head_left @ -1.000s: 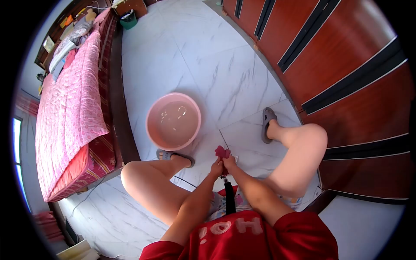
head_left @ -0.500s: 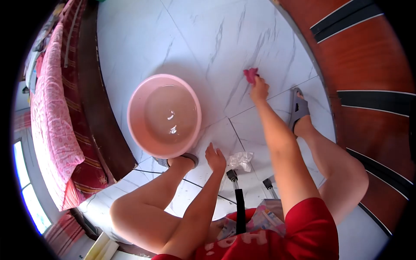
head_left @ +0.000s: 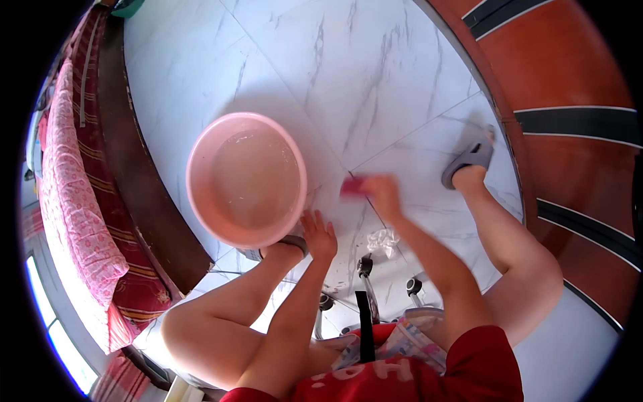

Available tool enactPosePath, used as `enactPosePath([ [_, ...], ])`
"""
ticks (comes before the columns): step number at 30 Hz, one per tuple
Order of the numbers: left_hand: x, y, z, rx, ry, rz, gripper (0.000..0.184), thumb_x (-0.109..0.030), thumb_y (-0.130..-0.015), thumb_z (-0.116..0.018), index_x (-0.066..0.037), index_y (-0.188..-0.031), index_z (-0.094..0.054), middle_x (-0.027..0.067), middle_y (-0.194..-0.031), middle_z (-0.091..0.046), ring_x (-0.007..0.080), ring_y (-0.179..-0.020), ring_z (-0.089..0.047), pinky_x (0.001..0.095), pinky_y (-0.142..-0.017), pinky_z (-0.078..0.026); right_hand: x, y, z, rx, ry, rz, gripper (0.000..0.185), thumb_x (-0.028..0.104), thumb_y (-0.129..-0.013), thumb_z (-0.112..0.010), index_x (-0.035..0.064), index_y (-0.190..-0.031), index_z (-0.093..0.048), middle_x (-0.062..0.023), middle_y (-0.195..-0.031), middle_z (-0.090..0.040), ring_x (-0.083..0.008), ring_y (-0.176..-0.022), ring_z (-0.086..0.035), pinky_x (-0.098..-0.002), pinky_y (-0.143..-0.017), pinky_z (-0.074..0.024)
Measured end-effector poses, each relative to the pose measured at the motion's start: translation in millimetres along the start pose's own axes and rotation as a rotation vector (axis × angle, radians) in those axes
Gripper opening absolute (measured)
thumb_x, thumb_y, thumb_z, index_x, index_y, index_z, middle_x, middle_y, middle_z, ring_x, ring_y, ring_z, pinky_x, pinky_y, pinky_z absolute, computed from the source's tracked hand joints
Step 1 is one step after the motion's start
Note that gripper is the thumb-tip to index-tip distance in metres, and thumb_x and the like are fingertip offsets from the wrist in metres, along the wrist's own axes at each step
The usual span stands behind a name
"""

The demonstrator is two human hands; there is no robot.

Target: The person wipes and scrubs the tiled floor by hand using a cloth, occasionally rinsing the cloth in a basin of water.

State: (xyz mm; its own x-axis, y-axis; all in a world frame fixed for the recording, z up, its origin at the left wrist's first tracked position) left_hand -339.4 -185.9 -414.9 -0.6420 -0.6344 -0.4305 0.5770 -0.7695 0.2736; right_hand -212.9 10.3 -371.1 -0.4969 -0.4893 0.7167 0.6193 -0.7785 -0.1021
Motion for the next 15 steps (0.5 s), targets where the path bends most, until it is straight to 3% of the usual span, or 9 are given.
enactPosePath([
  [2, 5, 4, -1, 0.083, -0.026, -0.051, 0.058, -0.030, -0.090, -0.045, -0.008, -0.141, -0.028, 0.0227, -0.148, -0.013, 0.0456, -0.133, -0.016, 0.0614, -0.094, -0.033, -64, -47, 38, -0.203, 0.298, -0.063, 0.019, 0.008, -0.082, -0.049, 0.0103, -0.098, -0.060, -0.0095, -0.103, -0.058, -0.0331, -0.096, -0.050, -0.0465, -0.077, -0.0398],
  [3, 6, 3, 1, 0.087, -0.034, -0.051, 0.058, -0.030, -0.090, -0.045, -0.008, -0.141, -0.028, 0.0227, -0.148, -0.013, 0.0456, -0.133, -0.016, 0.0614, -0.094, -0.033, -99, -64, 51, -0.245, 0.462, -0.265, 0.023, 0.008, -0.082, -0.048, 0.0117, -0.103, -0.057, -0.0080, -0.108, -0.056, -0.0342, -0.097, -0.049, -0.0484, -0.078, -0.0418],
  [5, 7, 2, 5, 0.190, 0.016, -0.062, 0.058, -0.029, -0.091, -0.045, -0.004, -0.140, -0.028, 0.0293, -0.145, -0.012, 0.0504, -0.131, -0.017, 0.0547, -0.105, -0.022, -142, -85, 80, -0.157, 0.512, -0.518, 0.032, 0.006, -0.081, -0.050, 0.0180, -0.111, -0.055, -0.0030, -0.117, -0.051, -0.0337, -0.101, -0.047, -0.0503, -0.077, -0.0429],
  [7, 12, 2, 4, 0.208, -0.015, -0.098, 0.058, -0.030, -0.091, -0.045, -0.005, -0.140, -0.027, 0.0296, -0.145, -0.011, 0.0500, -0.132, -0.015, 0.0532, -0.107, -0.020, -146, -73, 77, -0.134, 0.518, -0.587, 0.034, 0.008, -0.080, -0.051, 0.0188, -0.112, -0.055, -0.0047, -0.119, -0.049, -0.0334, -0.103, -0.046, -0.0514, -0.077, -0.0420],
  [9, 13, 2, 1, 0.218, -0.026, -0.137, 0.059, -0.030, -0.091, -0.045, -0.005, -0.141, -0.026, 0.0298, -0.146, -0.010, 0.0496, -0.133, -0.013, 0.0516, -0.108, -0.018, -122, -36, 36, -0.167, 0.670, -0.425, 0.034, 0.008, -0.080, -0.051, 0.0187, -0.113, -0.055, -0.0076, -0.119, -0.048, -0.0348, -0.104, -0.045, -0.0520, -0.079, -0.0401],
  [11, 16, 0, -3, 0.270, -0.026, -0.069, 0.063, -0.033, -0.089, -0.047, -0.009, -0.143, -0.023, 0.0230, -0.149, -0.004, 0.0445, -0.136, -0.006, 0.0512, -0.107, -0.020, -56, 27, -5, 0.042, 0.720, -0.321, 0.034, 0.012, -0.080, -0.052, 0.0177, -0.113, -0.055, -0.0092, -0.117, -0.048, -0.0366, -0.104, -0.042, -0.0537, -0.082, -0.0358],
  [12, 14, -1, -2, 0.265, -0.021, -0.072, 0.063, -0.033, -0.089, -0.047, -0.009, -0.143, -0.023, 0.0230, -0.149, -0.004, 0.0445, -0.136, -0.006, 0.0512, -0.107, -0.020, -34, 72, -32, -0.018, 0.604, -0.273, 0.030, 0.014, -0.079, -0.052, 0.0174, -0.108, -0.057, -0.0079, -0.117, -0.048, -0.0359, -0.104, -0.042, -0.0546, -0.084, -0.0332],
  [13, 13, 0, -1, 0.290, -0.039, -0.041, 0.065, -0.034, -0.089, -0.048, -0.009, -0.143, -0.022, 0.0233, -0.149, -0.003, 0.0443, -0.136, -0.006, 0.0514, -0.108, -0.020, -2, 110, -46, 0.213, 0.618, -0.165, 0.027, 0.015, -0.076, -0.055, 0.0196, -0.102, -0.059, -0.0050, -0.118, -0.048, -0.0336, -0.106, -0.041, -0.0550, -0.087, -0.0304],
  [15, 9, -2, 0, 0.314, -0.059, -0.025, 0.067, -0.035, -0.088, -0.049, -0.009, -0.143, -0.022, 0.0236, -0.149, -0.002, 0.0441, -0.136, -0.005, 0.0517, -0.108, -0.019, 42, 163, -54, 0.411, 0.240, -0.002, 0.019, 0.017, -0.071, -0.061, 0.0225, -0.089, -0.065, 0.0019, -0.110, -0.052, -0.0279, -0.107, -0.042, -0.0499, -0.090, -0.0300],
])
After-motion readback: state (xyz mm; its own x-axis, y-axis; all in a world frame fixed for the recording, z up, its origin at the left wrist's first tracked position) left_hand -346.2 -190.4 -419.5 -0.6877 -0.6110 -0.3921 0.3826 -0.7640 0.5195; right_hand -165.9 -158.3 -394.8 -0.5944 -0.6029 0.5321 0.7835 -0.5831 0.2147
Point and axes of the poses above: each hand's wrist, its own y-axis away from the middle knuckle, its own z-axis out of the back of the hand, x = y × z, the point moved 3 cm from there along -y, towards the middle knuckle
